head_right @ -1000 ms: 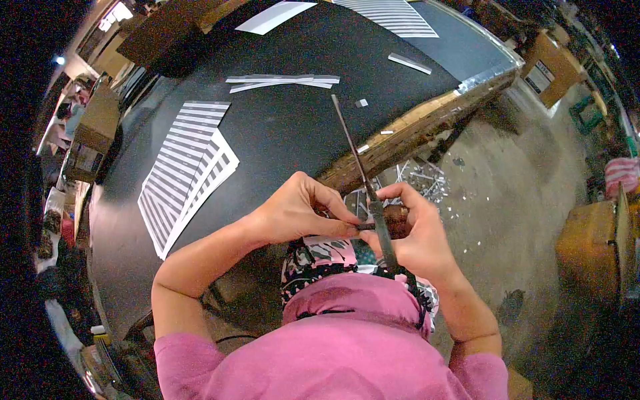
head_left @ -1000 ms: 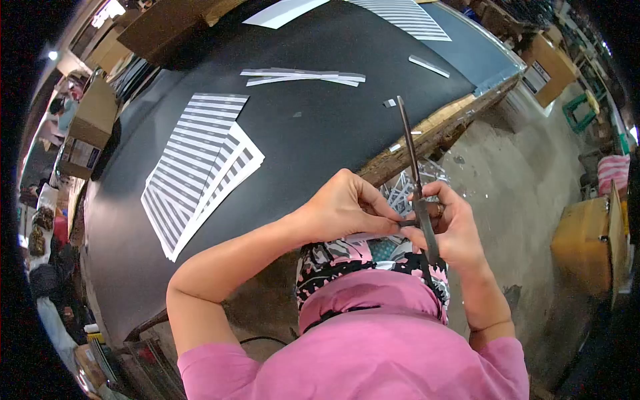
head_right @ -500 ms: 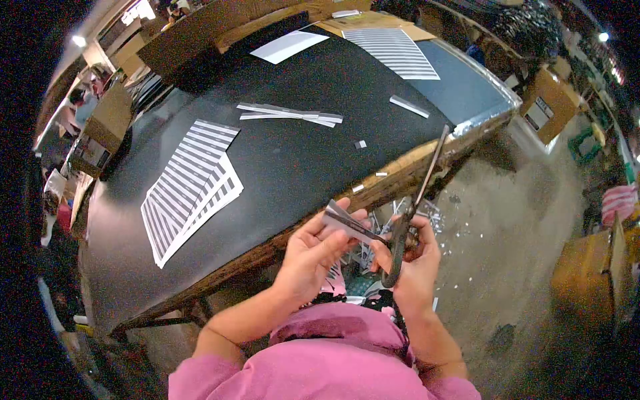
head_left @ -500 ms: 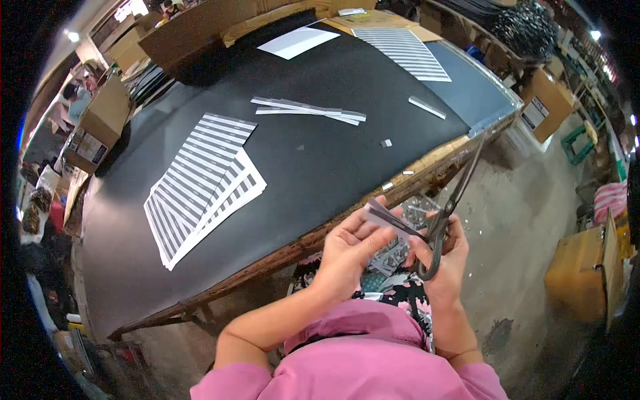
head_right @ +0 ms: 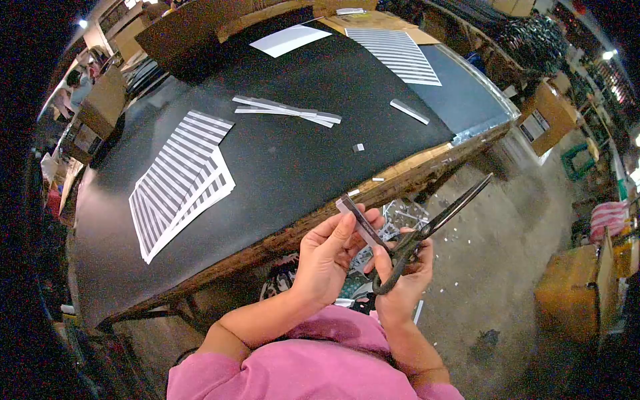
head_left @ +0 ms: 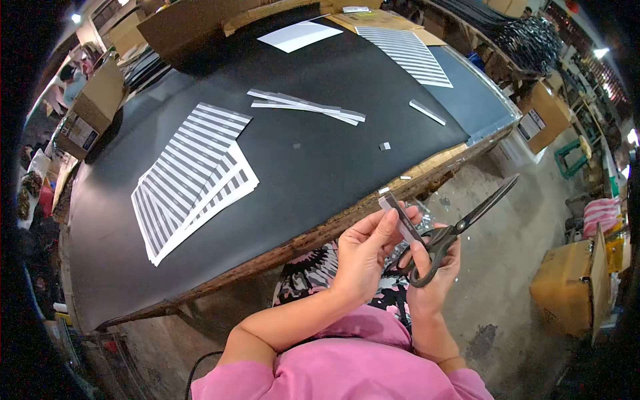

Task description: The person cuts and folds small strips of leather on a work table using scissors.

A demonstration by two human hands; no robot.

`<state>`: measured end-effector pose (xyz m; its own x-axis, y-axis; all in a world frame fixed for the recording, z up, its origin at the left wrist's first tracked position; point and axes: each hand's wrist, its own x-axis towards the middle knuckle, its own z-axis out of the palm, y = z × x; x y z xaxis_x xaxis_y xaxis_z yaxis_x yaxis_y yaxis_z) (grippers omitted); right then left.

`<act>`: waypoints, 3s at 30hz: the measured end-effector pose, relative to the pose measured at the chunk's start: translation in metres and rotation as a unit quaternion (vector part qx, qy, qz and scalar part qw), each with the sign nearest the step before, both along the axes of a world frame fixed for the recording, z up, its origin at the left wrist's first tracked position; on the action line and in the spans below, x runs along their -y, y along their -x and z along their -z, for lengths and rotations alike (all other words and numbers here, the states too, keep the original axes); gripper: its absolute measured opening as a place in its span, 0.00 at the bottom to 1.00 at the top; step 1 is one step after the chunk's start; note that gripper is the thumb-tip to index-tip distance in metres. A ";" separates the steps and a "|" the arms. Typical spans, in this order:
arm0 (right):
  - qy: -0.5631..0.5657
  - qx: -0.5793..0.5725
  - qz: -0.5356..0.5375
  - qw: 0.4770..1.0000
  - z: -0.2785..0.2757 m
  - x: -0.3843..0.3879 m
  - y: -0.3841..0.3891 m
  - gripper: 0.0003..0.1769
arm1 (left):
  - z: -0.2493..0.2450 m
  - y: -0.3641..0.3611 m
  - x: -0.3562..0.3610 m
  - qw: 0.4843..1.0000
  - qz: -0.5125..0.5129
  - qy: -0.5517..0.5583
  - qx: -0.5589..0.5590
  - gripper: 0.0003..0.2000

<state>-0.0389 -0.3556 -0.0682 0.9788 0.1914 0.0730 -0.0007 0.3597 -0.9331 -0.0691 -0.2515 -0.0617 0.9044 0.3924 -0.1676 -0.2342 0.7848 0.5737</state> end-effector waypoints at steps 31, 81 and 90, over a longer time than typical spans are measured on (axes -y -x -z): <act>0.291 -0.069 -0.439 0.848 -0.015 0.063 -0.016 0.32 | -0.044 0.008 -0.099 0.828 0.414 -0.342 -0.159 0.08; 0.332 -0.123 -0.287 0.890 0.011 0.092 0.040 0.22 | -0.002 -0.002 -0.074 0.766 0.590 -0.198 -0.162 0.10; 0.452 0.207 -0.196 0.845 -0.026 0.046 -0.028 0.27 | -0.057 0.012 -0.123 0.765 0.577 -0.267 -0.102 0.09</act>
